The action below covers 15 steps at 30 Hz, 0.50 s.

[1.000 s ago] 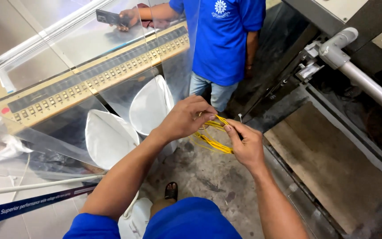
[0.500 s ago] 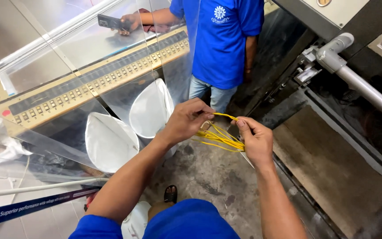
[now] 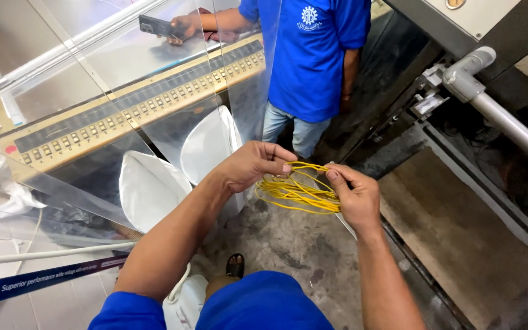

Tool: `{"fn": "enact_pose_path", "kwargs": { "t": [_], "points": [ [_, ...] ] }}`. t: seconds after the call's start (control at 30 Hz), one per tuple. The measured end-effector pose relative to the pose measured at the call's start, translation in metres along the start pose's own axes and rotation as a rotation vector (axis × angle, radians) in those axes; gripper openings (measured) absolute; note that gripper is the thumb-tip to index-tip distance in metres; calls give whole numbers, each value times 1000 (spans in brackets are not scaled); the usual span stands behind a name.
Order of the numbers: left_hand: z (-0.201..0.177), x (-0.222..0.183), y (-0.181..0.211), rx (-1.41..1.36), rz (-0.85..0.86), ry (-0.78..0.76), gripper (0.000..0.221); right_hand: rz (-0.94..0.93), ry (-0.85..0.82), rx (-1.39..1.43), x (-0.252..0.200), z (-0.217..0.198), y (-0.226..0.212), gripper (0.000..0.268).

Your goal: Coiling and inspecting a length of yellow wire on a workshop floor.

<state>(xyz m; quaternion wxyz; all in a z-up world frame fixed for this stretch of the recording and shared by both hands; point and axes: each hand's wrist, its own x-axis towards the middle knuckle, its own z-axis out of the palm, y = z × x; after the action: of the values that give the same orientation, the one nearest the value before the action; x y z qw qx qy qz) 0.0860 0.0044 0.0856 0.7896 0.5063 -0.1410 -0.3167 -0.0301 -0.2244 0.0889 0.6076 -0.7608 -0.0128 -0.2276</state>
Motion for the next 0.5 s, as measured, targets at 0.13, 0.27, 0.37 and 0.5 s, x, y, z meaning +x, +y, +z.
{"fn": "enact_pose_path", "kwargs": {
  "t": [0.13,0.27,0.37,0.5],
  "points": [
    [16,-10,15,216,134,69,30,28,25,68,-1,2,9,15],
    [21,-6,7,845,592,221,13,83,34,150,0,3,3,19],
    [24,-8,4,976,729,250,7,111,49,180,-5,6,3,19],
    [30,-16,9,1111,881,206,13,158,60,236,-5,8,20,21]
  ]
}}
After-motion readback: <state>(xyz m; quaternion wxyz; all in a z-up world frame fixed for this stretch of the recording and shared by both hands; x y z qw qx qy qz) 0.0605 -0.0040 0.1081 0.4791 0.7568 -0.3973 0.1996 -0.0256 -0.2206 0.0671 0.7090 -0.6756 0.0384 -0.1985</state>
